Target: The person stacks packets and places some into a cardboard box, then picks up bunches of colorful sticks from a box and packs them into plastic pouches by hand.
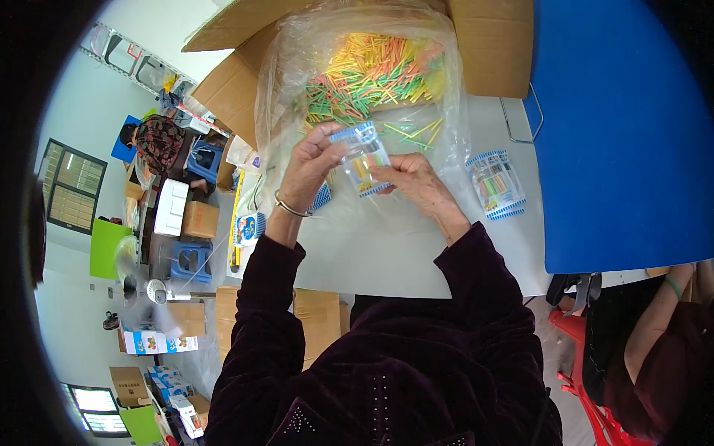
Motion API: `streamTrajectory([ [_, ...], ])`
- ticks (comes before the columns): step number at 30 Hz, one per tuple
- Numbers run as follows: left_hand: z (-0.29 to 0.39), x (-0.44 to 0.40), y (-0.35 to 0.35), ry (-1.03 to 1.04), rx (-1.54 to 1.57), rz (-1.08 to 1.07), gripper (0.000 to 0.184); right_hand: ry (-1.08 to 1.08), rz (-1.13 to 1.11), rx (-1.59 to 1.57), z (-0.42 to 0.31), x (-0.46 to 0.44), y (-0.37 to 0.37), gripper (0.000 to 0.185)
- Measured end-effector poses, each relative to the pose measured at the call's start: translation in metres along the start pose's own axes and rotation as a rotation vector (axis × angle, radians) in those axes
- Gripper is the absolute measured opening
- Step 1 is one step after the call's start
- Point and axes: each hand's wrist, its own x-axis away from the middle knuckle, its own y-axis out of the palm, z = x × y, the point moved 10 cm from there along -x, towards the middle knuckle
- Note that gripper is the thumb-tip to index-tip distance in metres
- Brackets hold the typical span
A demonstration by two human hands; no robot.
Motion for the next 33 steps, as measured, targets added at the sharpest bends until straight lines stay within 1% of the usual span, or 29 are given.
streamTrajectory([
  [2,0.001,-0.003,-0.020,-0.009,-0.022,0.008,0.025,-0.011,0.031,0.035,-0.006,0.001,-0.011,0.022],
  [3,-0.002,-0.005,-0.030,-0.017,-0.044,0.017,0.024,-0.056,0.149,0.003,-0.015,0.002,-0.029,0.023],
  [4,-0.003,-0.008,-0.043,0.022,-0.127,0.078,0.017,-0.101,0.268,-0.028,-0.023,0.005,-0.047,0.024],
  [5,-0.013,-0.013,-0.051,0.023,-0.126,0.082,0.017,-0.100,0.264,-0.026,-0.026,0.005,-0.054,0.024],
  [7,-0.026,-0.020,-0.055,0.092,-0.465,0.029,0.011,-0.151,0.336,-0.014,-0.036,0.009,-0.072,0.025],
  [8,-0.034,-0.022,-0.058,0.095,-0.463,0.028,0.011,-0.153,0.337,-0.011,-0.036,0.009,-0.072,0.025],
  [9,-0.025,-0.020,-0.043,0.278,-0.777,-0.029,0.005,-0.147,0.335,0.003,-0.035,0.010,-0.070,0.025],
  [10,-0.021,-0.014,-0.026,0.463,-1.088,-0.087,0.003,-0.140,0.332,0.017,-0.033,0.011,-0.069,0.026],
  [11,-0.033,-0.015,-0.023,0.433,-1.288,-0.139,0.007,-0.140,0.334,0.019,-0.032,0.012,-0.069,0.026],
  [12,-0.033,-0.014,-0.024,0.434,-1.287,-0.139,0.007,-0.086,0.301,0.022,-0.026,0.010,-0.066,0.025],
  [13,-0.041,-0.011,-0.020,0.429,-1.459,-0.204,0.011,-0.033,0.267,0.024,-0.020,0.009,-0.062,0.025],
  [14,-0.050,-0.009,-0.016,0.423,-1.629,-0.272,0.015,-0.035,0.270,0.024,-0.019,0.008,-0.060,0.025],
  [15,-0.053,-0.009,-0.016,0.427,-1.628,-0.275,0.015,-0.022,0.253,0.012,-0.016,0.006,-0.056,0.025],
  [17,-0.071,-0.006,-0.012,0.437,-1.840,-0.395,0.021,-0.011,0.241,0.000,-0.013,0.005,-0.051,0.026],
  [19,-0.070,-0.005,-0.008,0.438,-1.849,-0.432,0.021,0.032,0.152,0.024,-0.007,0.003,-0.038,0.026],
  [21,-0.071,-0.006,-0.007,0.435,-1.857,-0.463,0.021,0.029,0.143,-0.004,-0.005,0.003,-0.031,0.029],
  [23,-0.076,-0.005,-0.004,0.474,-1.889,-0.547,0.020,0.028,0.127,-0.031,-0.005,0.003,-0.027,0.031],
  [27,-0.071,-0.007,-0.005,0.523,-1.848,-0.551,0.022,0.072,0.119,-0.013,-0.005,0.007,-0.025,0.031],
  [29,-0.054,-0.014,-0.018,0.530,-1.626,-0.370,0.023,0.088,0.126,-0.018,-0.004,0.007,-0.028,0.030],
  [30,-0.049,-0.015,-0.018,0.533,-1.625,-0.372,0.023,0.100,0.097,0.007,-0.002,0.007,-0.028,0.029],
  [32,-0.018,-0.024,-0.045,0.457,-1.193,-0.111,0.020,0.111,0.062,0.032,0.000,0.006,-0.024,0.028],
  [33,-0.012,-0.028,-0.048,0.458,-1.195,-0.108,0.020,0.111,0.053,0.031,-0.002,0.006,-0.021,0.028],
])
